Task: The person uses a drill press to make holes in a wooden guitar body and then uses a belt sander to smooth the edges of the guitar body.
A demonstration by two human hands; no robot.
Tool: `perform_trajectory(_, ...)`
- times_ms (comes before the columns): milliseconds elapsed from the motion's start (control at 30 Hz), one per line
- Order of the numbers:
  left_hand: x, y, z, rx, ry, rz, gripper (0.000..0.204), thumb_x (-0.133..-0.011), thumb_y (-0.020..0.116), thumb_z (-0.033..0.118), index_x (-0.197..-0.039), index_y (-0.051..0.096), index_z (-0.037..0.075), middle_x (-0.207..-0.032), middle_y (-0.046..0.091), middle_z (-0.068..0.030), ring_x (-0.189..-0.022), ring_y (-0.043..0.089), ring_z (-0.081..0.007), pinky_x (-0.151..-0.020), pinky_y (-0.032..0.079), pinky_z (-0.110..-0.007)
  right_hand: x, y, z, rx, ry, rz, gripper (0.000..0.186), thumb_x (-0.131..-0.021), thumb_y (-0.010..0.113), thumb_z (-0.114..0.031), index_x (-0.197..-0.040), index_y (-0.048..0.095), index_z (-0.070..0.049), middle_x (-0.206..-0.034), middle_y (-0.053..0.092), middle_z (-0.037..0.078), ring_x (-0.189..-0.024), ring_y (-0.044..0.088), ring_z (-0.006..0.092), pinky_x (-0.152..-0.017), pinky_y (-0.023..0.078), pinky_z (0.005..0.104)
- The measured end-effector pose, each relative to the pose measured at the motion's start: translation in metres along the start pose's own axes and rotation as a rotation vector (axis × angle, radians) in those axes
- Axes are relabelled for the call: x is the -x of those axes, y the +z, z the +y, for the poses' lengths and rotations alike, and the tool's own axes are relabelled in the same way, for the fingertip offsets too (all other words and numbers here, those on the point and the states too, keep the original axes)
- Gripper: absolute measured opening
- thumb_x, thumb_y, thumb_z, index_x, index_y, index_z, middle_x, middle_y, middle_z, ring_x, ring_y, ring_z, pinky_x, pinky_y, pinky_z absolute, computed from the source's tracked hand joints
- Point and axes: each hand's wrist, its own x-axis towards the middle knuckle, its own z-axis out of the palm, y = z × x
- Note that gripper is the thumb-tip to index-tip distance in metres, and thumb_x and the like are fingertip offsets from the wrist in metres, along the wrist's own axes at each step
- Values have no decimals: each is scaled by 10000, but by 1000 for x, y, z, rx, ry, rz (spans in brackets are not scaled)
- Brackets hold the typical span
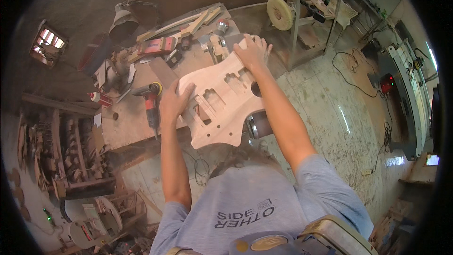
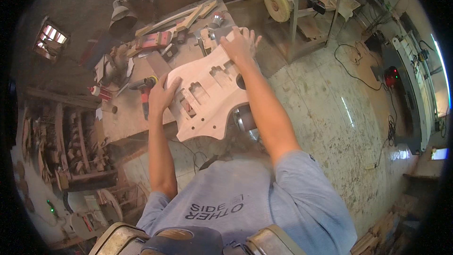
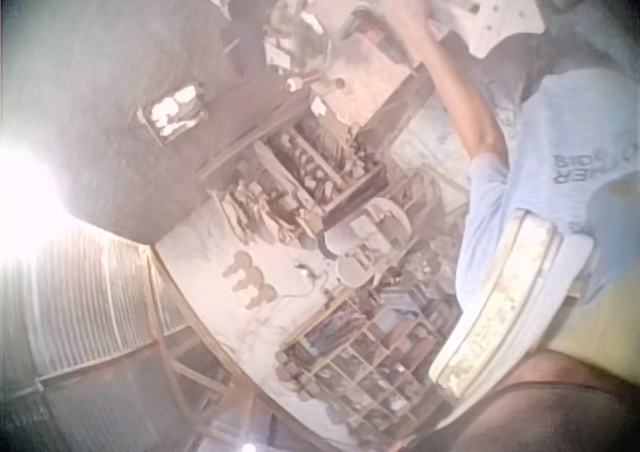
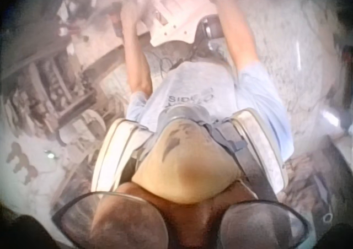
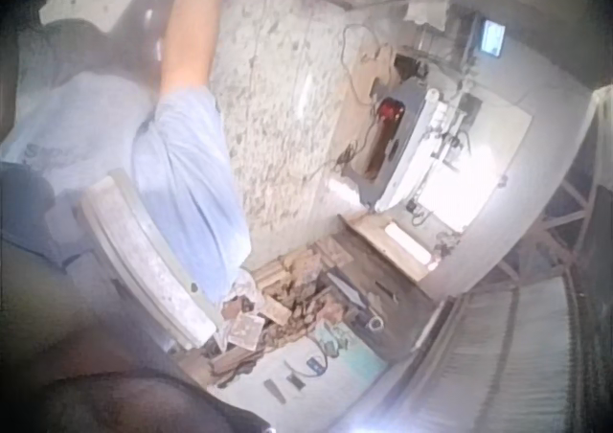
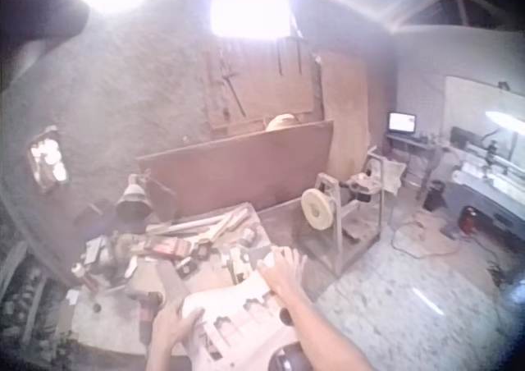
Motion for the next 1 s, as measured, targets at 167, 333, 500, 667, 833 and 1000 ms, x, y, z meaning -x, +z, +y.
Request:
perform_trajectory(167,-6,-2,-8,8,-10,-3,909,-846,627,728,-1461,569,61,-1339,653,-264,-1248,628,-406,-1058,475,-468,-3,9,-5,-16,2,33,699,-880,620,-564,-1469,563,-192,-1506,507,147,-1464,368,372,-1244,144,626)
perform_trajectory(333,-11,9,3,-54,85,17,865,-873,603,705,-1459,570,69,-1330,648,-275,-1249,621,-414,-1057,469,-478,-1,-5,7,-11,57,26,691,-890,608,-556,-1474,552,-193,-1526,483,153,-1478,354,369,-1256,133,615)
perform_trajectory(500,-16,28,39,-199,77,63,822,-909,552,686,-1420,595,43,-1344,630,-278,-1268,597,-429,-1064,445,-516,1,-18,35,3,127,88,685,-895,613,-571,-1468,549,-203,-1514,484,132,-1450,382,359,-1250,146,616)
perform_trajectory(667,-33,71,67,-307,187,234,757,-918,550,627,-1324,629,-6,-1277,642,-295,-1239,570,-464,-1069,389,-597,2,-38,64,12,199,152,674,-878,644,-574,-1444,572,-214,-1492,489,124,-1418,406,356,-1220,208,605)
perform_trajectory(833,-38,102,117,-228,265,269,677,-927,557,572,-1249,653,-16,-1213,662,-256,-1202,586,-397,-1030,412,-533,-3,-59,115,-141,286,274,652,-830,731,-531,-1381,631,-198,-1468,490,137,-1370,455,370,-1134,387,513)
perform_trajectory(1000,-42,136,164,-155,394,319,613,-912,580,546,-1188,666,7,-1211,661,-185,-1218,562,-341,-1004,425,-502,-21,-74,199,-258,280,389,676,-773,831,-441,-1336,655,-110,-1377,501,196,-1244,539,401,-1058,462,457)
